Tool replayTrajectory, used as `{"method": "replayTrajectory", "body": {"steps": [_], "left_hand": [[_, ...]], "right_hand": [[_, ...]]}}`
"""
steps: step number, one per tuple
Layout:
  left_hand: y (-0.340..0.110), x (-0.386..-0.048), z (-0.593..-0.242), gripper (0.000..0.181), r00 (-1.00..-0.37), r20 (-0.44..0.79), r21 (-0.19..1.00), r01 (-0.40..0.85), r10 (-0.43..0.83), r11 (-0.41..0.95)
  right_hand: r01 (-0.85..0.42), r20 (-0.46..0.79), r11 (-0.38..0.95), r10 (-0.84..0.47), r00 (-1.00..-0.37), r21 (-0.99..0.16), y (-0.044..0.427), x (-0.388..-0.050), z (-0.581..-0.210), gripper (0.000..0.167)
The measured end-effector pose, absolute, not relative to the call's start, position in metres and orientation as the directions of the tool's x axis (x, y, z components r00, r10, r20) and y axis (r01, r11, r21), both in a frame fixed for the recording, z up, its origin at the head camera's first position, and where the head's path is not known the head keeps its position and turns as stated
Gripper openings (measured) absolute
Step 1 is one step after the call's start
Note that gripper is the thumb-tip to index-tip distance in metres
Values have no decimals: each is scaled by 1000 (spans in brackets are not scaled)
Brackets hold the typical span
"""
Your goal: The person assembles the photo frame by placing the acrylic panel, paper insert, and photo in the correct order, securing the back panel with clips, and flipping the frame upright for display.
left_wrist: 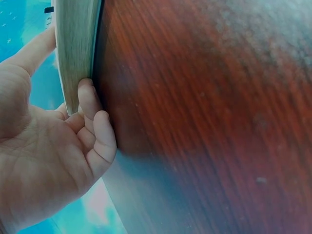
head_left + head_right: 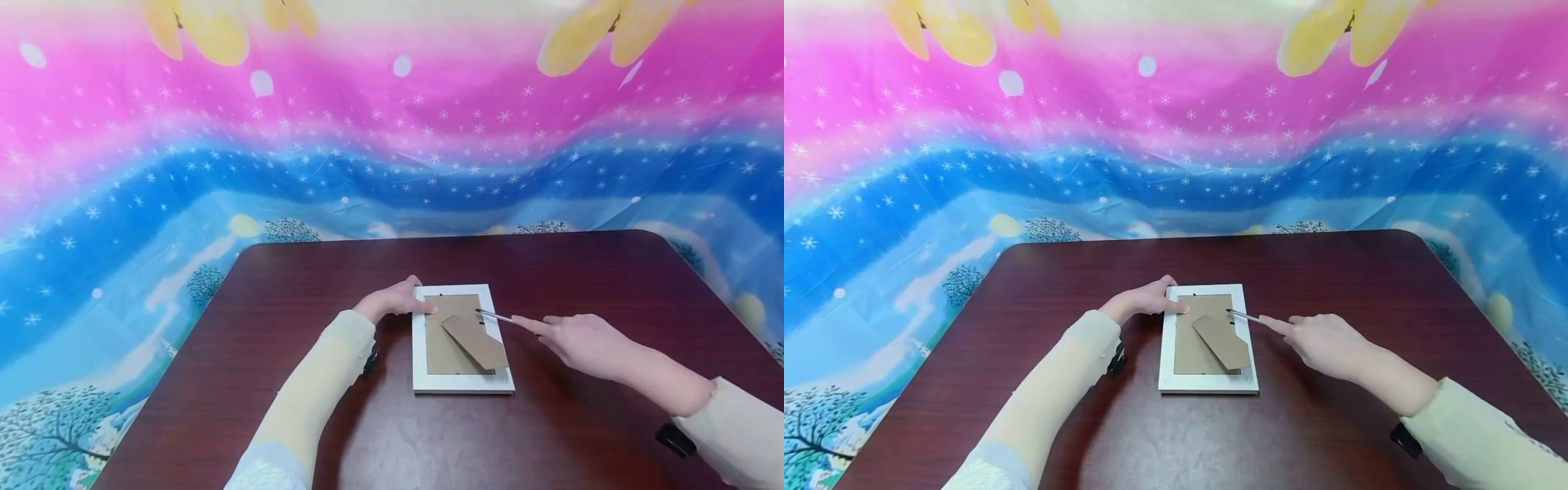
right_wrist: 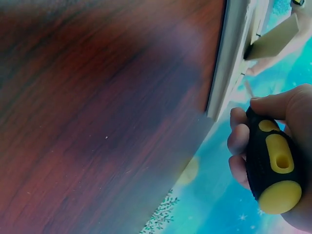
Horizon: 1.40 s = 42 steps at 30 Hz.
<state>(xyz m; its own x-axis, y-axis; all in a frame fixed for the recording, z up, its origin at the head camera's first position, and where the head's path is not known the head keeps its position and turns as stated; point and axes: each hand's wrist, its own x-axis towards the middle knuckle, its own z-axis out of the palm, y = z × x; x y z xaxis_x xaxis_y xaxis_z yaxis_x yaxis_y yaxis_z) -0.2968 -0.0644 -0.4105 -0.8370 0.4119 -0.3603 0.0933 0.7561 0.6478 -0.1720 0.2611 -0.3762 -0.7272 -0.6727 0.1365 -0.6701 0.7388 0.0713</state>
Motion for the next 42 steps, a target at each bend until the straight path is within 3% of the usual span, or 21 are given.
{"method": "replayTrajectory", "body": {"steps": [18, 26, 42], "left_hand": [[-66, -295, -406, 63, -829, -339, 657, 130, 445, 742], [-66, -295, -407, 64, -835, -346, 647, 117, 428, 753], [-65, -295, -410, 63, -846, -331, 634, 129, 418, 763]], "right_hand": [[-641, 149, 767, -630, -762, -36, 256, -207, -374, 56], [-683, 191, 730, -666, -721, -33, 245, -228, -375, 51], [-680, 66, 728, -677, -733, -82, 223, -249, -366, 44]]}}
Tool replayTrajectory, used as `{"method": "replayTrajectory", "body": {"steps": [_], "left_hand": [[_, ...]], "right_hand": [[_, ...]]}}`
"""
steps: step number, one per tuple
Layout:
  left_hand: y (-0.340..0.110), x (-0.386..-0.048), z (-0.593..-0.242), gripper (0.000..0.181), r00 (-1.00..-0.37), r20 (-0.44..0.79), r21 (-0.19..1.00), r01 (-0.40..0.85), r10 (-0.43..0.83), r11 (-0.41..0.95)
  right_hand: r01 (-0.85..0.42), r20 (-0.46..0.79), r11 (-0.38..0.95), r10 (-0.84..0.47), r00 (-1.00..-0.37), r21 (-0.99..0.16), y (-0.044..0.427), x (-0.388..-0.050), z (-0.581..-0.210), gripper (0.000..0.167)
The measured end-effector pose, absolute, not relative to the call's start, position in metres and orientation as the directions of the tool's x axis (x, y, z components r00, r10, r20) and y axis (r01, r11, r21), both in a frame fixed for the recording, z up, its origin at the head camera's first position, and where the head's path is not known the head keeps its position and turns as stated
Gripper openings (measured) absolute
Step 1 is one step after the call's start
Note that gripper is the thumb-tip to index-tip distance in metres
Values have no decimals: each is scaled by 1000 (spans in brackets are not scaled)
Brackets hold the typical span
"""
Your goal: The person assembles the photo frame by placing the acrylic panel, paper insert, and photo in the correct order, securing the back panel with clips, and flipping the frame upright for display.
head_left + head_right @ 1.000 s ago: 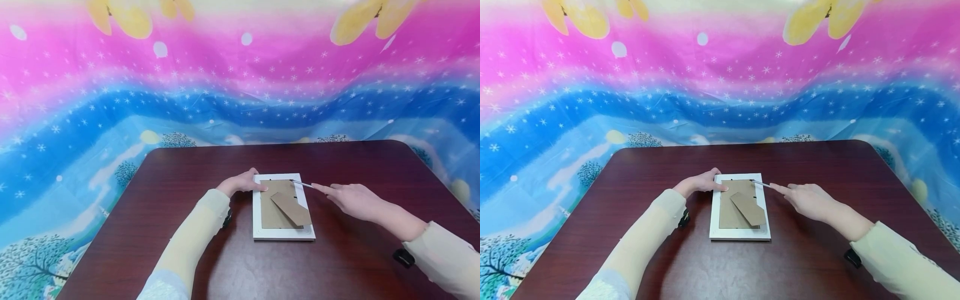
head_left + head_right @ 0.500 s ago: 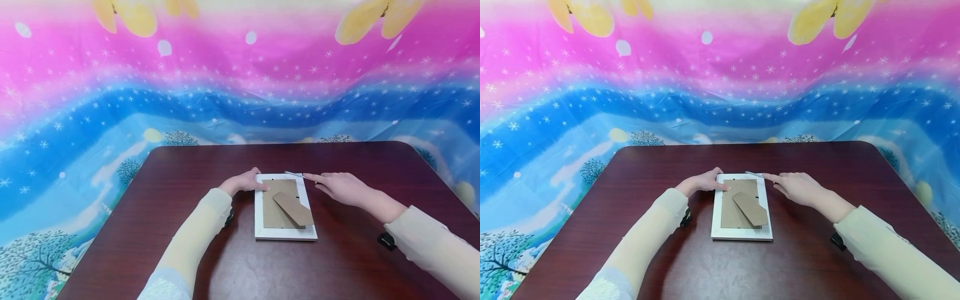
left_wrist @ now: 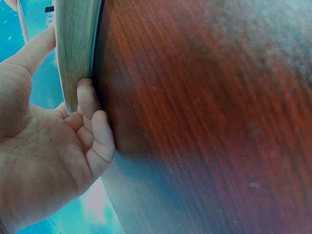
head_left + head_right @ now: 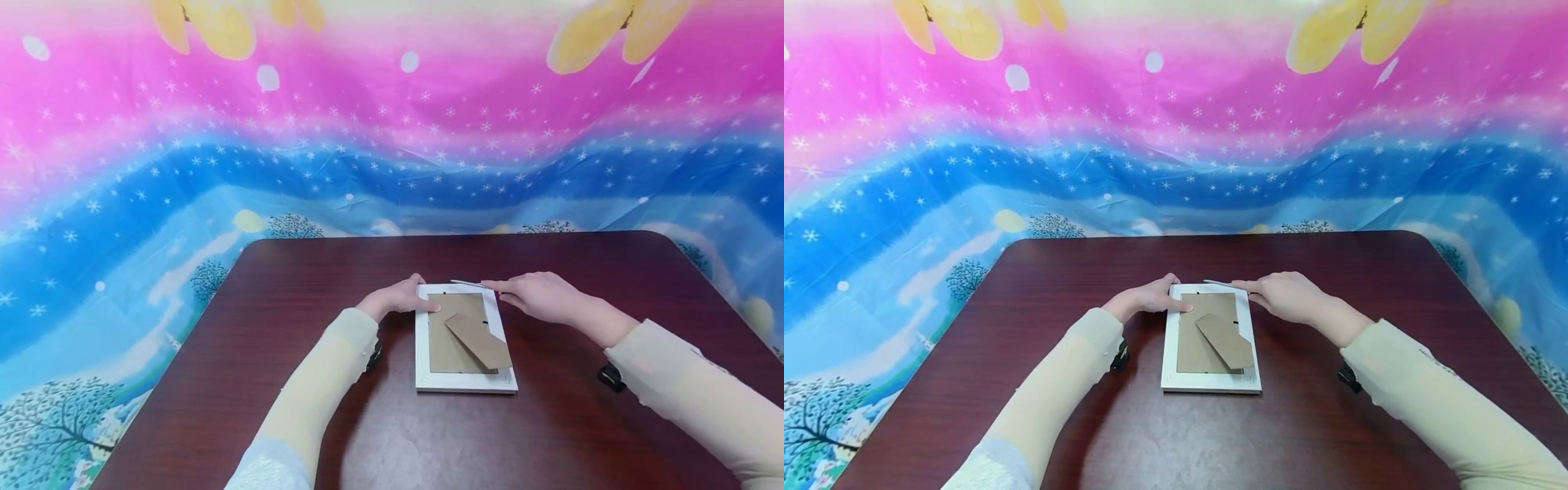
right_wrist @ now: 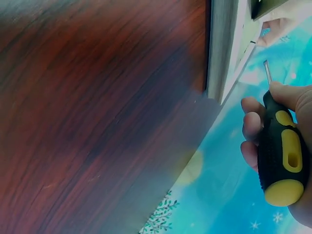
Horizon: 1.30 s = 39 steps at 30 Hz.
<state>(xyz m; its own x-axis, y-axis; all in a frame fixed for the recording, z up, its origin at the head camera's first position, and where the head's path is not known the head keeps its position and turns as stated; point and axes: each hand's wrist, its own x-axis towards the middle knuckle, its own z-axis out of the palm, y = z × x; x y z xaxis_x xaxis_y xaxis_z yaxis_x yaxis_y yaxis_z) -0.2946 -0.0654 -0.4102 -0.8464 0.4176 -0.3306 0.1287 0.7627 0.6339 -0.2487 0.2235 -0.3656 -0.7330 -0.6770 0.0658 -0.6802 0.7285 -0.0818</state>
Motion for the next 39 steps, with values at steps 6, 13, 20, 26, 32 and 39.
{"method": "replayTrajectory", "body": {"steps": [6, 13, 20, 26, 32, 39], "left_hand": [[-65, -294, -409, 63, -849, -328, 633, 128, 415, 763], [-65, -293, -411, 63, -846, -336, 626, 127, 414, 769], [-64, -292, -412, 63, -844, -342, 629, 120, 412, 768], [-63, -291, -411, 62, -851, -342, 626, 110, 399, 772], [-61, -291, -409, 62, -858, -334, 620, 113, 391, 777], [-59, -288, -402, 62, -869, -359, 589, 70, 339, 805]], "right_hand": [[-690, 25, 720, -691, -723, -75, 216, -246, -366, 40], [-701, 13, 710, -702, -712, -64, 215, -244, -365, 40], [-701, -11, 710, -703, -711, -69, 214, -244, -366, 39], [-696, -22, 705, -704, -709, -134, 215, -244, -364, 38], [-701, -23, 695, -713, -701, -163, 215, -245, -364, 39], [-720, -9, 678, -729, -685, -145, 214, -247, -366, 41]]}}
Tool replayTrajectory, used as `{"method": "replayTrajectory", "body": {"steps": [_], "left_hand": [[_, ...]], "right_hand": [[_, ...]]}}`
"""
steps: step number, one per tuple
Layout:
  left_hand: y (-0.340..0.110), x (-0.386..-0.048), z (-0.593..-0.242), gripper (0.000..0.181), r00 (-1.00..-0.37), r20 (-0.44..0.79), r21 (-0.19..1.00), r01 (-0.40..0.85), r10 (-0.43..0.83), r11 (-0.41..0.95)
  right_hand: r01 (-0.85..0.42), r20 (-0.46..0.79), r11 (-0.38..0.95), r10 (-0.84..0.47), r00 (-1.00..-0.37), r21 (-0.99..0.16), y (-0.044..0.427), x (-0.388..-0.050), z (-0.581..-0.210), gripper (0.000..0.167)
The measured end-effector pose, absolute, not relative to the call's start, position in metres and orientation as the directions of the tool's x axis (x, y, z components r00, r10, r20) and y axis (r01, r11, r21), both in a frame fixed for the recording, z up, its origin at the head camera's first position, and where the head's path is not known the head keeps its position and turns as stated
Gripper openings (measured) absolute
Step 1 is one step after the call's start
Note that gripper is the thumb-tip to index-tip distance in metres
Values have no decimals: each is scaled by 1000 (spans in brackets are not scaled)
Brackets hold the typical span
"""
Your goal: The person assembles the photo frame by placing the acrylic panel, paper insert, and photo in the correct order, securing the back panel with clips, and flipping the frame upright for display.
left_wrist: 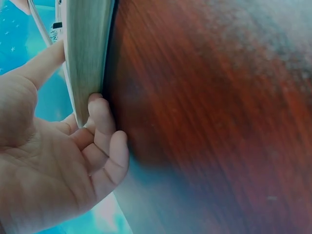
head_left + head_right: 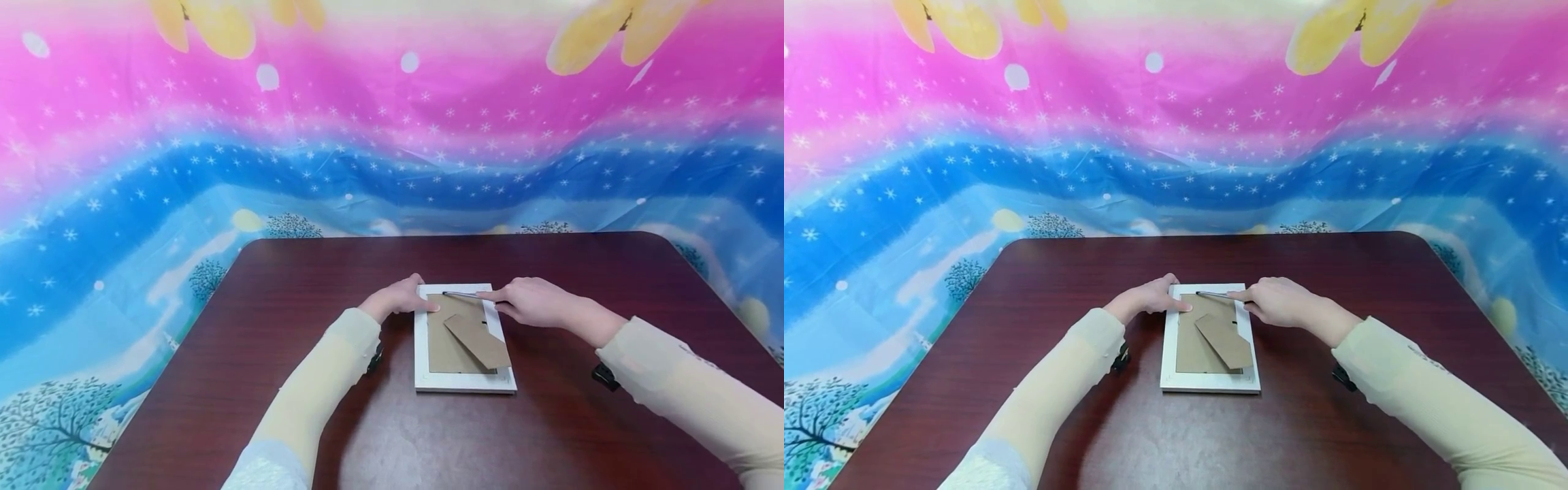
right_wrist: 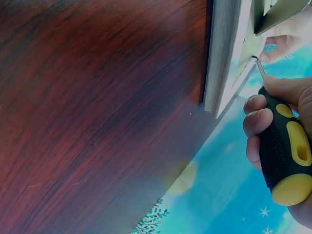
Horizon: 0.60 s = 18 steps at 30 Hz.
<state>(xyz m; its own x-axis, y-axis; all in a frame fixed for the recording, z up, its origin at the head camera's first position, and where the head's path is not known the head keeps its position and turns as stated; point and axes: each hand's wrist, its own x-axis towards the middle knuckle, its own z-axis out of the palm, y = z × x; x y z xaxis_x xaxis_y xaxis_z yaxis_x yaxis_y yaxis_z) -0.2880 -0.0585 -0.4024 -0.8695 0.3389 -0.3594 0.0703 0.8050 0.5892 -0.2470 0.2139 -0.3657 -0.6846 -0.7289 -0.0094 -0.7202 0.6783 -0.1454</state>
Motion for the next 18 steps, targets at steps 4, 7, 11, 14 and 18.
{"method": "replayTrajectory", "body": {"steps": [4, 7, 11, 14, 18], "left_hand": [[-58, -288, -401, 64, -866, -386, 565, 52, 319, 823], [-57, -287, -400, 67, -863, -392, 563, 48, 318, 825], [-57, -287, -399, 69, -862, -389, 561, 58, 325, 826], [-58, -287, -399, 69, -861, -389, 567, 56, 327, 822], [-57, -287, -399, 67, -860, -394, 573, 48, 326, 818]], "right_hand": [[-722, -12, 679, -729, -684, -130, 213, -247, -366, 42], [-721, -18, 682, -728, -685, -121, 213, -247, -366, 42], [-726, -18, 680, -731, -682, -106, 212, -246, -365, 43], [-733, -11, 674, -737, -676, -94, 212, -245, -365, 44], [-735, -7, 672, -739, -674, -86, 212, -243, -367, 45]]}}
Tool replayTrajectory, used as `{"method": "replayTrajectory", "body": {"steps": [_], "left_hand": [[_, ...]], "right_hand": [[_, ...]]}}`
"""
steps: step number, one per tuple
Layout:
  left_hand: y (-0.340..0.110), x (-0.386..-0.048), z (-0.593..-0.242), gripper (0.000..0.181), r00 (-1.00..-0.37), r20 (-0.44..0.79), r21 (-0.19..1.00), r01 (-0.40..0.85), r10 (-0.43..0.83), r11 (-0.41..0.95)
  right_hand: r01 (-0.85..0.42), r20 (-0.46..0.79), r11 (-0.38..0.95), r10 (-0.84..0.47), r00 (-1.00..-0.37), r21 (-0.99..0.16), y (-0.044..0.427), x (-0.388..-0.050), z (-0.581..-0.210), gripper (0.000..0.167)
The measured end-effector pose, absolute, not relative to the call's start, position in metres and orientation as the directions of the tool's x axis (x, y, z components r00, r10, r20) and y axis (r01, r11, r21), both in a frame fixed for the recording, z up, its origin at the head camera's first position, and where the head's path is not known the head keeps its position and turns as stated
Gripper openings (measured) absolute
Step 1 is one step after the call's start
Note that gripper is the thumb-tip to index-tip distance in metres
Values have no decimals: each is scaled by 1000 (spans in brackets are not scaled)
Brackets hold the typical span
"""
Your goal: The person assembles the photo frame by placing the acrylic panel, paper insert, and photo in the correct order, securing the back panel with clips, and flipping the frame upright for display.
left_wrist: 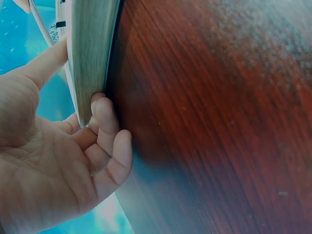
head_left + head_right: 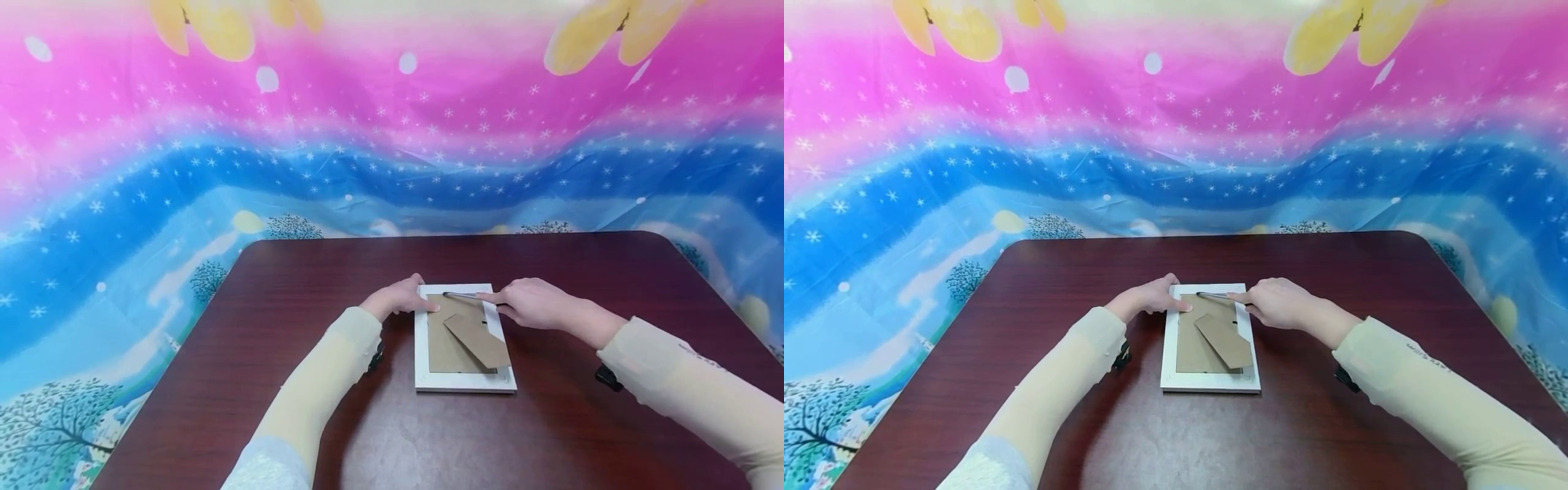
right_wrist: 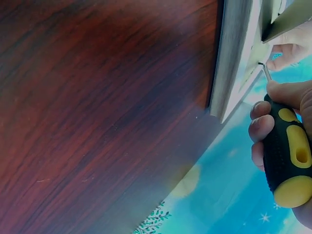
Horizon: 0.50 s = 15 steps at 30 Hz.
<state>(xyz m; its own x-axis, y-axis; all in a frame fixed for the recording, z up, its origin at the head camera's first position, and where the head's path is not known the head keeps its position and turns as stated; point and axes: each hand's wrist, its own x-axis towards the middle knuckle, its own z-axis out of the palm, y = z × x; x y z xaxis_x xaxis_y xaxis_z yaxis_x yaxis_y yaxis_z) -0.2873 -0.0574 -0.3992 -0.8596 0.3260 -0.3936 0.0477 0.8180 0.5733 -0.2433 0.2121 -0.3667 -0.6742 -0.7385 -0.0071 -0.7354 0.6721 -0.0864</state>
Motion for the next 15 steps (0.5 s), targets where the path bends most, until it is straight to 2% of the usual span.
{"method": "replayTrajectory", "body": {"steps": [15], "left_hand": [[-57, -288, -400, 69, -854, -400, 568, 55, 334, 821]], "right_hand": [[-736, 5, 677, -736, -677, -18, 212, -236, -376, 46]]}}
